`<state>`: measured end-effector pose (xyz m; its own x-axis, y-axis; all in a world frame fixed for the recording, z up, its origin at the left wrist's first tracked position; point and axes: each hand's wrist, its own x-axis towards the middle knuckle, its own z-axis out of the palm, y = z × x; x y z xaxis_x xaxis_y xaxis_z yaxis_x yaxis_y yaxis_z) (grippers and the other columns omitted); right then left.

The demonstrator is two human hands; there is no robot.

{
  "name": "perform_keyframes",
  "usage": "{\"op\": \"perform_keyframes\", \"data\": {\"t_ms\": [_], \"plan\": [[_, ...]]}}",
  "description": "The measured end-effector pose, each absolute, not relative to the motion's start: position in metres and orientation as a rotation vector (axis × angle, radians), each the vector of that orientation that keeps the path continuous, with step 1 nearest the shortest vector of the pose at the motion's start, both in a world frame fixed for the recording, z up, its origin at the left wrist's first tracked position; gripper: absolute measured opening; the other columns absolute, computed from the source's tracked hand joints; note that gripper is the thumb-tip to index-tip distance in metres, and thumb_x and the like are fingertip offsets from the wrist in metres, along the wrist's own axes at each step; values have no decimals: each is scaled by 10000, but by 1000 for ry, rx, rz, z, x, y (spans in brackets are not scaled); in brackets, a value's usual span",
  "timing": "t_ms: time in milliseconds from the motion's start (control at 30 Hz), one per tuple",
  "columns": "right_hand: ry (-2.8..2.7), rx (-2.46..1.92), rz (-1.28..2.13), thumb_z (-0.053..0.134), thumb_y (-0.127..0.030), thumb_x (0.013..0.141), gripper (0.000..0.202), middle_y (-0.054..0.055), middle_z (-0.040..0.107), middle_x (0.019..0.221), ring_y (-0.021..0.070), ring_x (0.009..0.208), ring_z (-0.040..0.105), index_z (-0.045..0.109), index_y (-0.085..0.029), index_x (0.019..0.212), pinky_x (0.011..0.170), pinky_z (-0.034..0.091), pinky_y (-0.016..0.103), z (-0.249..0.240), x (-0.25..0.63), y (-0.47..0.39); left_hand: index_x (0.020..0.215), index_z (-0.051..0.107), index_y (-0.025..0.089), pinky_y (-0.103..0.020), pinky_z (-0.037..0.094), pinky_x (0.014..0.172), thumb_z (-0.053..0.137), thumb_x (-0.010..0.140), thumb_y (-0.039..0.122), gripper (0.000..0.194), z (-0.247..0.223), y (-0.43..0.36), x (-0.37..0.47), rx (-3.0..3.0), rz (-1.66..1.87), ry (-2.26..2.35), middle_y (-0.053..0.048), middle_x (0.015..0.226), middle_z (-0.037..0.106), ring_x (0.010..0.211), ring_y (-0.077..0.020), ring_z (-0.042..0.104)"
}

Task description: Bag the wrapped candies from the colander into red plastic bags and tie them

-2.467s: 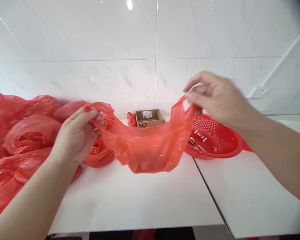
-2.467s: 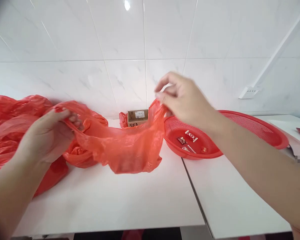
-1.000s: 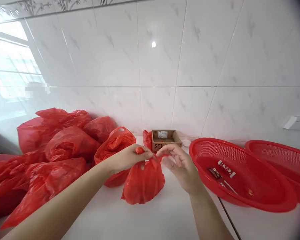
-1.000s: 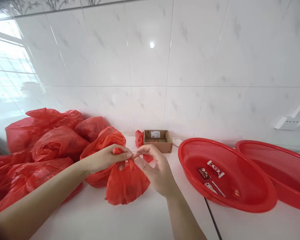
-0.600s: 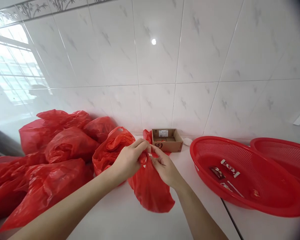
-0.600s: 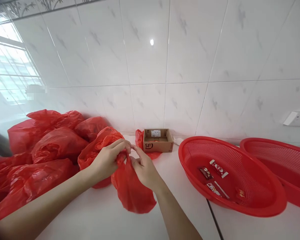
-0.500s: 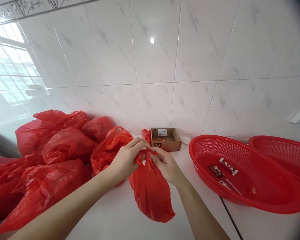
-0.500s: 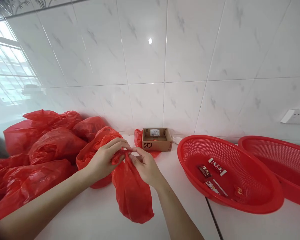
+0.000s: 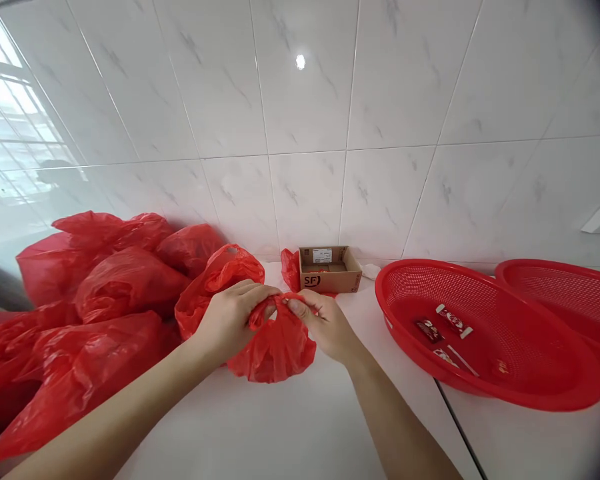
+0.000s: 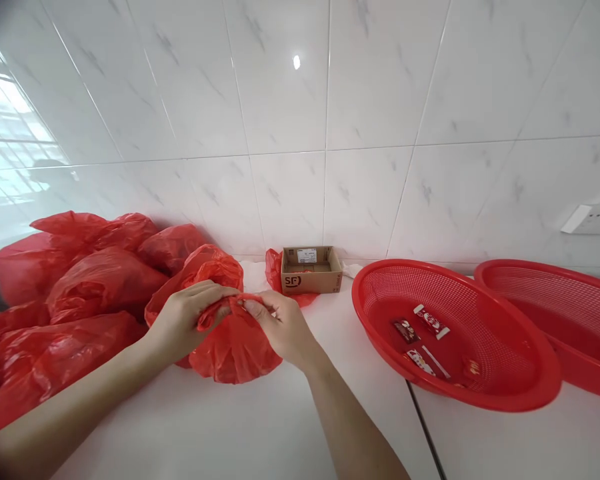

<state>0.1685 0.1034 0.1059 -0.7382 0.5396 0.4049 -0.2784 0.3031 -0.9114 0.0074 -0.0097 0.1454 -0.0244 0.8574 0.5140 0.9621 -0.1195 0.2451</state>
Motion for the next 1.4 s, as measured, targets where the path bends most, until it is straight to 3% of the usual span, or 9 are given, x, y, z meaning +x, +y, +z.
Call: {"op": "perform_keyframes", "data": {"t_ms": [133, 367, 700, 867, 1000, 1100, 1200, 1267, 1400], "plan": [[-1682, -272, 1501, 536, -492, 909, 335, 1, 538, 732, 145, 736, 512, 616, -207, 752, 731, 435, 284, 106, 176, 117, 872, 709, 212, -295, 445, 709, 440, 938, 378, 323, 154, -13, 4, -2048, -780, -2043, -58, 819, 688, 785, -196, 584], [-882, -400, 1779, 790, -409, 700, 307, -15, 559, 711, 118, 647, 541, 572, -201, 641, 639, 497, 263, 111, 205, 160, 714, 645, 211, -269, 436, 702, 447, 906, 510, 407, 133, -59, -35, -1820, -1164, -2567, -30, 723, 654, 713, -188, 577], [-941, -344, 1859, 783, -427, 710, 385, 10, 635, 766, 127, 677, 593, 503, -192, 588, 595, 523, 255, 113, 199, 160, 670, 616, 225, -285, 420, 704, 481, 866, 568, 417, 123, -73, -25, -1637, -1326, -2676, -5, 681, 618, 708, -206, 532], [-1114, -269, 1907, 726, -465, 767, 435, 42, 664, 806, 136, 661, 600, 470, -181, 558, 567, 508, 250, 114, 200, 151, 737, 667, 238, -309, 439, 818, 568, 829, 533, 324, 119, -76, -14, -1511, -1520, -2660, -12, 773, 681, 838, -249, 589], [-1314, -236, 1891, 658, -490, 823, 444, 53, 668, 812, 138, 606, 567, 464, -185, 565, 573, 495, 283, 113, 194, 138, 927, 662, 211, -339, 467, 821, 476, 891, 532, 373, 110, -65, -6, -1654, -1504, -2716, -50, 875, 677, 895, -251, 603], [-1518, -196, 1901, 587, -496, 875, 423, 46, 658, 791, 152, 628, 575, 515, -192, 590, 592, 487, 293, 115, 192, 127, 1151, 608, 242, -396, 464, 932, 503, 890, 502, 383, 100, -49, 8, -1855, -1405, -2636, -79, 1134, 644, 1074, -261, 577], [-1707, -168, 1915, 534, -505, 904, 401, 34, 627, 741, 156, 625, 576, 630, -198, 664, 610, 489, 300, 118, 193, 118, 1325, 507, 306, -465, 401, 1039, 681, 776, 466, 598, 86, -31, 32, -2201, -1191, -2431, -93, 1390, 503, 1254, -296, 469], [-1739, -138, 1928, 516, -480, 921, 384, 27, 611, 721, 147, 611, 564, 668, -203, 703, 608, 484, 291, 119, 194, 114, 1276, 558, 287, -461, 425, 1008, 731, 737, 409, 579, 78, -21, 48, -2427, -986, -2325, -105, 1359, 531, 1213, -307, 498], [-1597, -125, 1926, 508, -433, 939, 367, 49, 647, 806, 137, 629, 565, 673, -196, 711, 584, 479, 267, 119, 201, 117, 982, 657, 216, -336, 496, 777, 530, 819, 145, 218, 84, -15, 59, -2535, -761, -2277, -60, 966, 671, 873, -219, 615]]}}
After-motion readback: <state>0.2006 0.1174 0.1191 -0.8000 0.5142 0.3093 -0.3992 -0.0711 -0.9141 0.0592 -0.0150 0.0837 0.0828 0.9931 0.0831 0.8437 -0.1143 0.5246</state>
